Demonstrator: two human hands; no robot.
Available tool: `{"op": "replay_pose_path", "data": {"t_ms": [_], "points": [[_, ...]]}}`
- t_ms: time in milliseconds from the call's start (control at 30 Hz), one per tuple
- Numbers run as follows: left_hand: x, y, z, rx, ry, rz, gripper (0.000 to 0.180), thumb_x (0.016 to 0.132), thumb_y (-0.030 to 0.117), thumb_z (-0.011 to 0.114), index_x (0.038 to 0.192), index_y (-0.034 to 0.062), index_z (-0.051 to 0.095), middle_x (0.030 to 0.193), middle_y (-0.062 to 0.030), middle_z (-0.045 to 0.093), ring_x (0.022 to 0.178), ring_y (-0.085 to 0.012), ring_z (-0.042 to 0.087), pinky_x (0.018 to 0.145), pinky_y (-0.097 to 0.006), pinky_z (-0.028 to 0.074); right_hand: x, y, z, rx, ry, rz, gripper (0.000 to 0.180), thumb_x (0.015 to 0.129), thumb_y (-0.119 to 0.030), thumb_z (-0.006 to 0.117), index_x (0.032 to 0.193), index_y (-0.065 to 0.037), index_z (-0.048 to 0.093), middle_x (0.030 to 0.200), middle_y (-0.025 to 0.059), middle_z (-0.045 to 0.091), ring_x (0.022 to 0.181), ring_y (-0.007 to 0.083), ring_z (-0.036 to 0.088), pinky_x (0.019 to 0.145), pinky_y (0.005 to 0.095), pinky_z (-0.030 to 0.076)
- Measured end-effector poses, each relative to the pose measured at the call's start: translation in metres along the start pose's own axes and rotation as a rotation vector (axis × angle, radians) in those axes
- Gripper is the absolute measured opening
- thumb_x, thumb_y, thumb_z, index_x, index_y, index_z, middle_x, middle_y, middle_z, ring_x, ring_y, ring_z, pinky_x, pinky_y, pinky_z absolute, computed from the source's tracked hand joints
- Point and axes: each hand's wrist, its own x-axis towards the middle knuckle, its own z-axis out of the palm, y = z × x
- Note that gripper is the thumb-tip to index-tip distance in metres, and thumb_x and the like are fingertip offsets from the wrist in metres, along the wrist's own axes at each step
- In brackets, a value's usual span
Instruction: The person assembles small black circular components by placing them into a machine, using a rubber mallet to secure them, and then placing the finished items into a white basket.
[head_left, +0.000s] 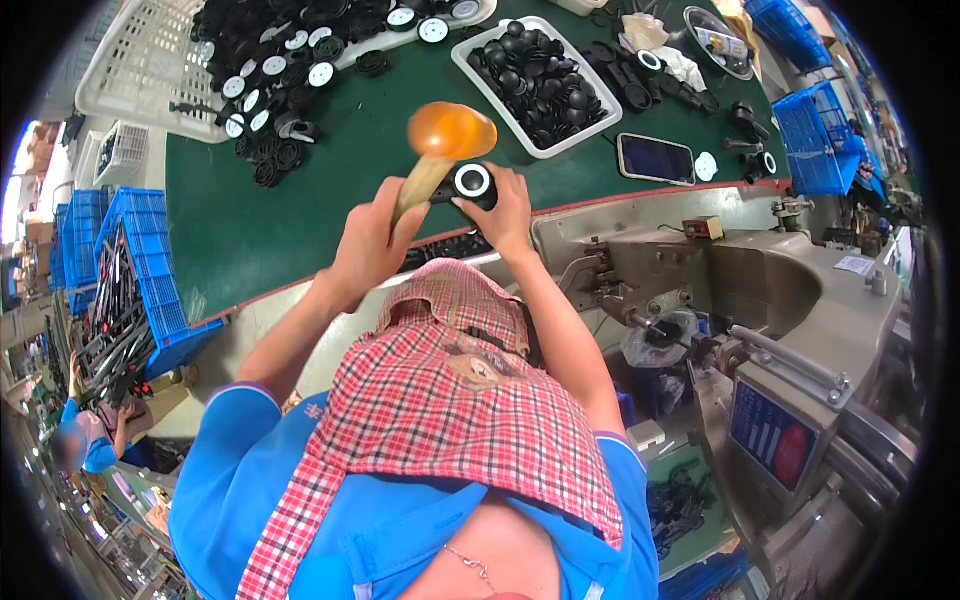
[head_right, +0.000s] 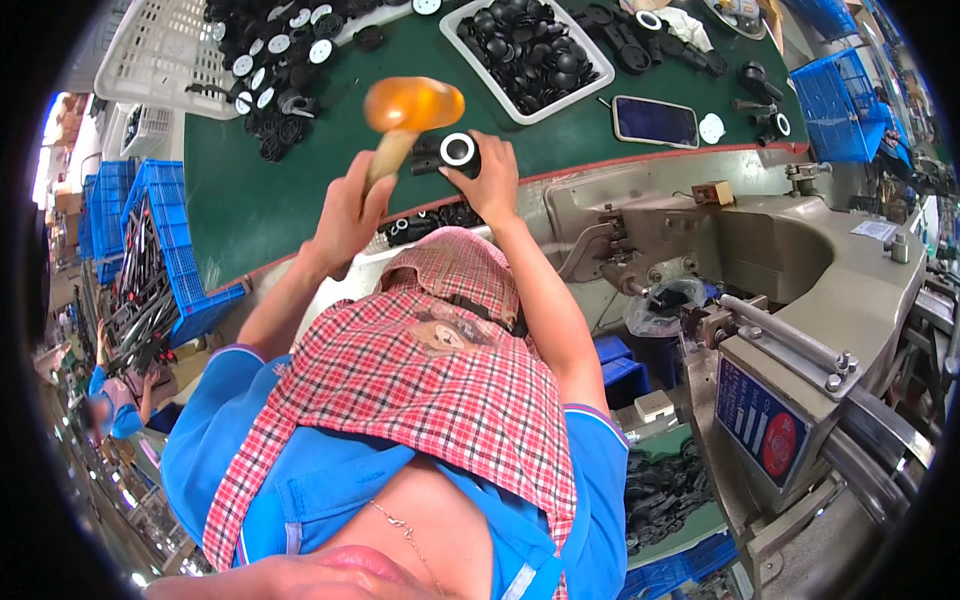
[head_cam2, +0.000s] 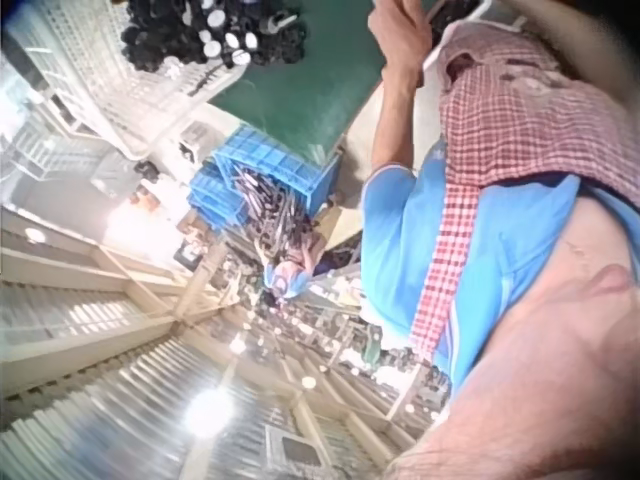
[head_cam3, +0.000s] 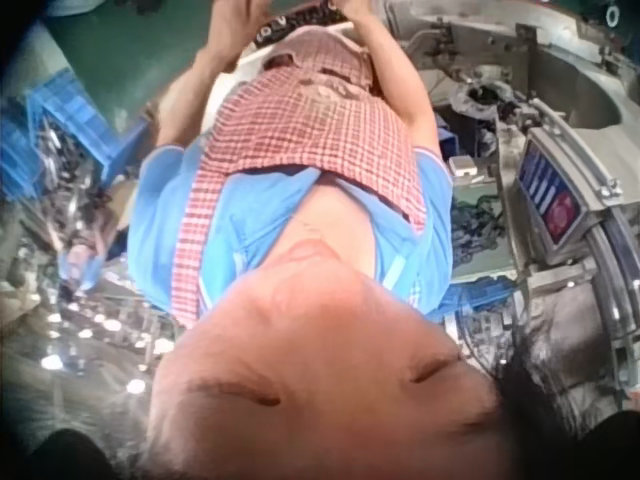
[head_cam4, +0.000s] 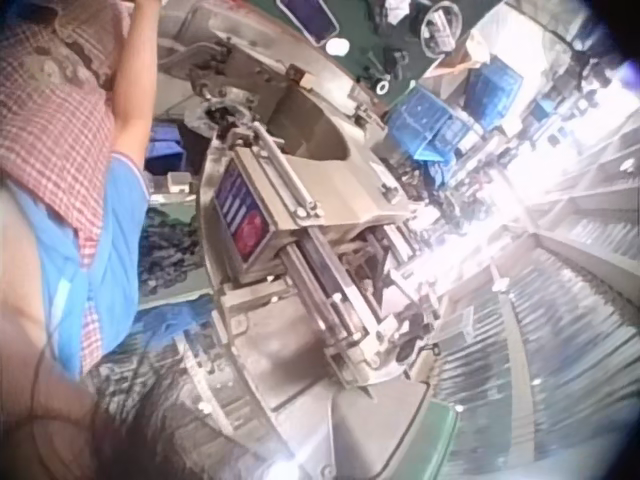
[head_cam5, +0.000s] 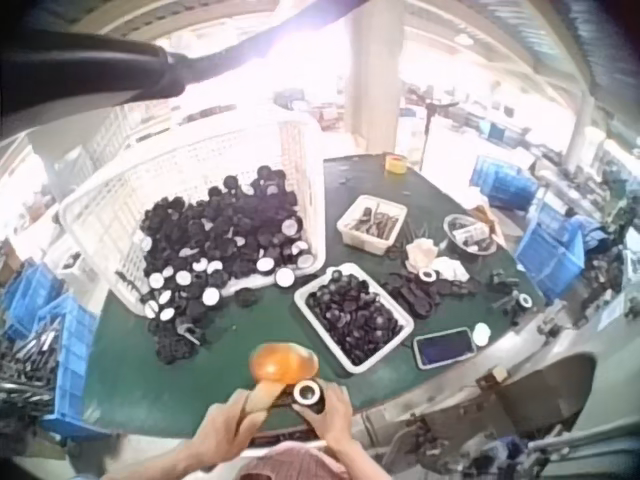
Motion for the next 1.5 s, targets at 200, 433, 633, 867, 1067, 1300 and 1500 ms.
{"op": "replay_pose_path", "data": {"t_ms": [200,433,633,867,1067,1300,1500], "points": [[0.014,-0.071,0.014,0.385,-0.140,0.046,0.033,0.095,0.034,0.058,0.100,0.0031,0.047,0.069,-0.0239,0.061,0.066,-0.0459,0.061,0.055,-0.053,0.046,0.006,-0.009,-0.002,0.044,0.017,0.019,0.056,0.062,-0.021,0.085,0.110,-0.004,0.061,0.104,0.0134,0.062,0.096,0.0361,0.055,0.085,0.0435,0.046],[0.088,-0.138,0.017,0.670,0.167,0.100,0.032,0.093,0.034,0.060,0.108,0.0067,0.053,0.095,-0.0209,0.063,0.084,-0.0411,0.063,0.068,-0.050,0.052,-0.031,-0.017,-0.053,0.377,-0.395,0.398,0.057,0.066,-0.027,0.086,0.110,0.000,0.062,0.099,0.0117,0.065,0.084,0.0192,0.063,0.074,0.0319,0.051],[0.116,-0.158,0.025,0.674,0.068,0.069,0.038,0.093,0.038,0.059,0.110,0.0041,0.060,0.104,-0.0205,0.064,0.094,-0.0414,0.062,0.079,-0.050,0.049,-0.127,0.040,-0.001,0.078,-0.490,0.953,0.064,0.072,-0.057,0.076,0.092,0.004,0.072,0.077,0.0112,0.071,0.069,0.0189,0.067,0.068,0.0353,0.053],[0.134,-0.187,0.026,0.886,0.238,0.413,0.053,0.094,0.041,0.060,0.121,-0.0040,0.055,0.111,-0.0258,0.059,0.101,-0.0431,0.056,0.085,-0.049,0.047,-0.164,0.021,-0.062,0.459,-0.151,0.670,0.066,0.084,-0.043,0.071,0.127,0.006,0.056,0.102,0.0141,0.072,0.090,0.0229,0.069,0.084,0.0344,0.054],[0.060,-0.107,0.088,0.568,0.181,0.583,0.047,0.094,0.030,0.061,0.124,-0.0054,0.052,0.119,-0.0243,0.055,0.112,-0.0400,0.051,0.096,-0.046,0.041,-0.436,-0.012,-0.244,-0.599,0.279,1.242,0.036,0.080,-0.033,0.070,0.099,-0.002,0.068,0.103,0.0199,0.068,0.094,0.0375,0.066,0.080,0.0463,0.053],[-0.019,-0.043,0.190,0.316,-0.198,0.652,0.039,0.093,0.019,0.061,0.125,-0.0033,0.053,0.119,-0.0243,0.054,0.115,-0.0375,0.050,0.100,-0.043,0.039,-0.678,-0.092,-0.267,-1.122,-0.055,1.655,0.044,0.076,-0.018,0.074,0.111,-0.003,0.054,0.117,0.0187,0.055,0.108,0.0409,0.055,0.094,0.0494,0.047],[-0.073,0.000,0.221,0.205,-0.404,0.682,0.033,0.090,0.012,0.062,0.119,-0.0021,0.056,0.118,-0.0198,0.056,0.109,-0.0370,0.055,0.096,-0.042,0.043,-0.676,-0.085,-0.274,-1.008,0.249,1.417,0.043,0.073,-0.022,0.077,0.106,-0.010,0.053,0.095,0.0126,0.062,0.093,0.0352,0.059,0.083,0.0424,0.049]]}}
